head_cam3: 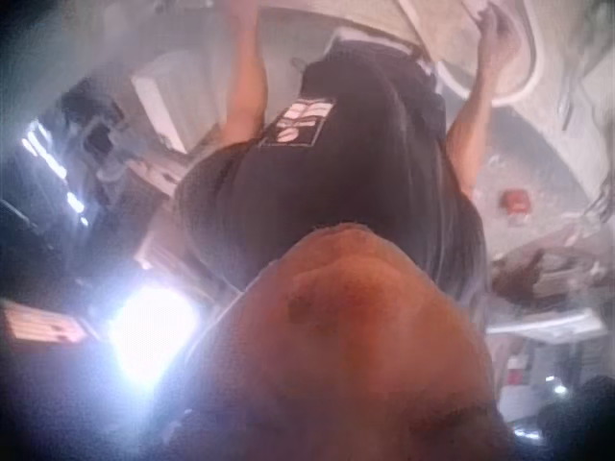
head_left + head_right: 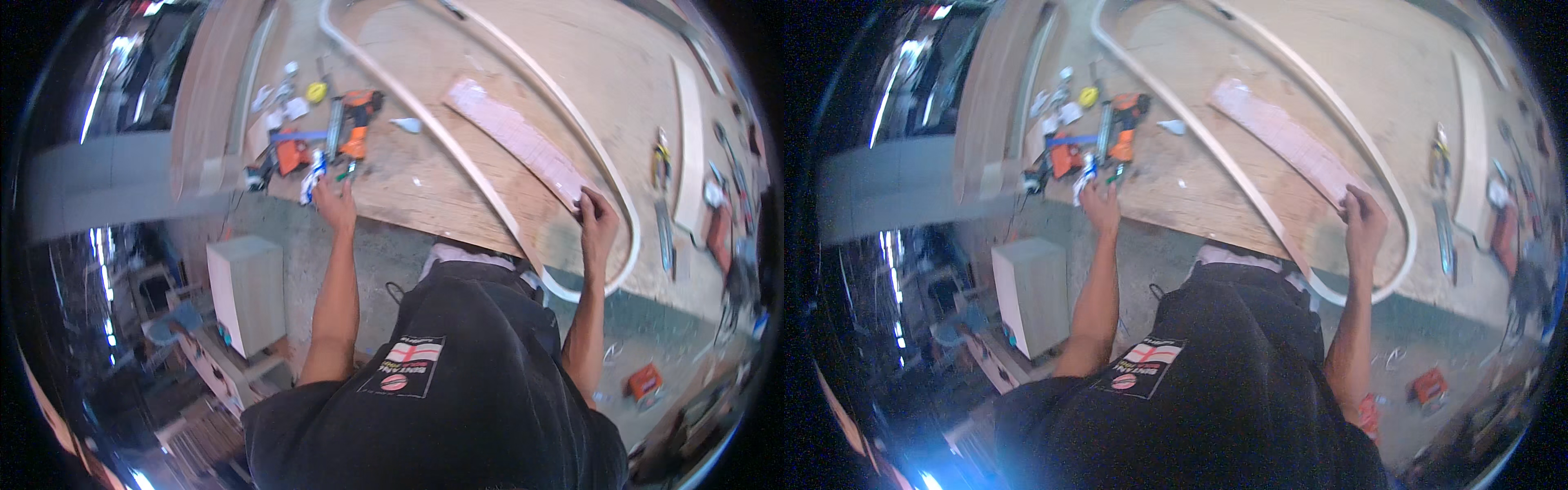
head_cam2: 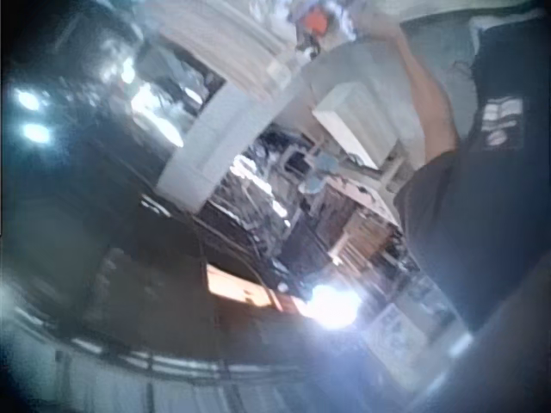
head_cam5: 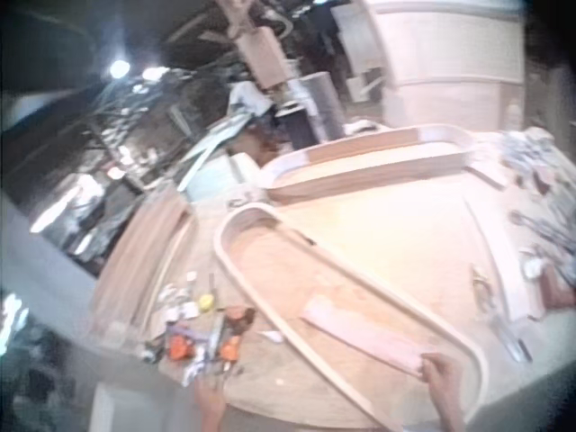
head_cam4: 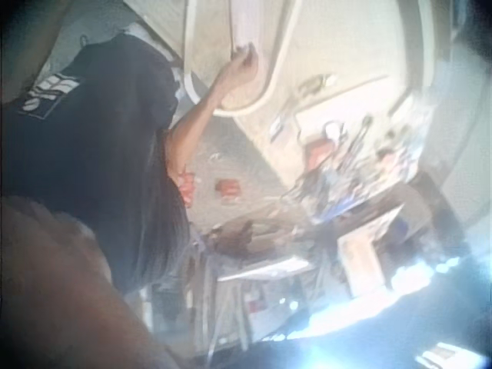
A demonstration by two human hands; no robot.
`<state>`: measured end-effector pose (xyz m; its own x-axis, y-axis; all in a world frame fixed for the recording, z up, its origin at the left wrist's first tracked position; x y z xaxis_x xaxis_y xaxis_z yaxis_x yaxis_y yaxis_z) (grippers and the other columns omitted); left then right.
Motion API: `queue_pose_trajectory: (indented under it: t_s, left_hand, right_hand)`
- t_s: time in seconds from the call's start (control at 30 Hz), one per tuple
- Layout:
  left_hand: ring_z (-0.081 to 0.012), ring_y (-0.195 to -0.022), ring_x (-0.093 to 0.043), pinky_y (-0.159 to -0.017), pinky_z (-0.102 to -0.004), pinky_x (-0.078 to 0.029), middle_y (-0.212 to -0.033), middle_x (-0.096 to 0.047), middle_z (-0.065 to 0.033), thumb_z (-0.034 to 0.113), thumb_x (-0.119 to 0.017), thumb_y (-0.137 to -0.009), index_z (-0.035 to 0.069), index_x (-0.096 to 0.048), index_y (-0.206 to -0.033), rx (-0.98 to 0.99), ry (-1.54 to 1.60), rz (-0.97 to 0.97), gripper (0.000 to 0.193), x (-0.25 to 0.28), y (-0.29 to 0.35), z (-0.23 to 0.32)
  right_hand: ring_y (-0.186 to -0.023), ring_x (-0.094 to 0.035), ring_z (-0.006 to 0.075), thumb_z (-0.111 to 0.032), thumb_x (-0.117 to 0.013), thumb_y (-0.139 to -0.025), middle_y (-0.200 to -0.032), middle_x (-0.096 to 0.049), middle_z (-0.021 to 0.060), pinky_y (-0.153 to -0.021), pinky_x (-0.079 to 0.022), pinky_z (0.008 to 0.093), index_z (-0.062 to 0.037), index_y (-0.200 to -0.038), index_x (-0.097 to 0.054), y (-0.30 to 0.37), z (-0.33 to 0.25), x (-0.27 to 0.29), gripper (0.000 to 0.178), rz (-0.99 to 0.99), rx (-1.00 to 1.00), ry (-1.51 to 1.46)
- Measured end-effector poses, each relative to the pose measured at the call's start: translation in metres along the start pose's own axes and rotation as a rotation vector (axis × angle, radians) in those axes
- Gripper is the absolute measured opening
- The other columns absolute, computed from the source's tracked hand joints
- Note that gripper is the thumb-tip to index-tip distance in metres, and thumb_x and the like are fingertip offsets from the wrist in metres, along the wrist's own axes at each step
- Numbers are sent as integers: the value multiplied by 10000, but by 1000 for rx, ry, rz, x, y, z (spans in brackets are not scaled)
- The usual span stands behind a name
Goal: The person assembles a curved wooden frame by applying glue to a long wooden strip and attaching it to a pre-shaped frame. They use a nail gun to secure the strip and a flexible ruler to measure and align the components.
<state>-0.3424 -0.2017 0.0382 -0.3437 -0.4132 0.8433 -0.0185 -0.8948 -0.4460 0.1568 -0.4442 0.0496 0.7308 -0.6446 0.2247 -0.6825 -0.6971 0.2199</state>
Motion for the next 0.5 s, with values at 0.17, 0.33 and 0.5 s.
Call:
queue_pose_trajectory:
  t_s: [0.17,0.33,0.5]
  left_hand:
    - [-372,-1235,-526,-1000,-566,-427,-1259,-551,-162,255,-814,-825,68,-523,-1271,302,-114,-123,565,-15,-54,-51]
    - [-364,-1265,-540,-1007,-615,-421,-1292,-545,-131,285,-814,-832,109,-514,-1273,374,-287,-291,562,-46,-74,-88]
    - [-371,-1230,-568,-1012,-597,-434,-1253,-575,-150,236,-802,-843,90,-556,-1278,431,-131,-464,520,-53,-86,-110]
  right_hand:
    - [-798,-709,167,-173,-644,-987,-926,-741,142,-716,-585,311,19,-1191,-723,-4,-28,-72,290,-171,34,81]
    - [-822,-748,232,-210,-695,-944,-1003,-767,160,-748,-581,364,10,-1138,-737,1,-76,-215,297,-474,184,325]
    - [-858,-744,343,-217,-716,-912,-999,-757,191,-776,-575,420,-47,-1098,-757,16,-112,-369,255,-724,290,466]
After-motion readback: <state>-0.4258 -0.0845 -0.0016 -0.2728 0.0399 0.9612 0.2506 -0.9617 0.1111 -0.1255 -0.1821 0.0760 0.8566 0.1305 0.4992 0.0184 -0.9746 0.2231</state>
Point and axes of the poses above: each hand's wrist, its own y-axis away from the middle knuckle, its own x-axis out of the back of the hand, z = x × y, the point moved 1 cm from there along -y, towards the middle knuckle
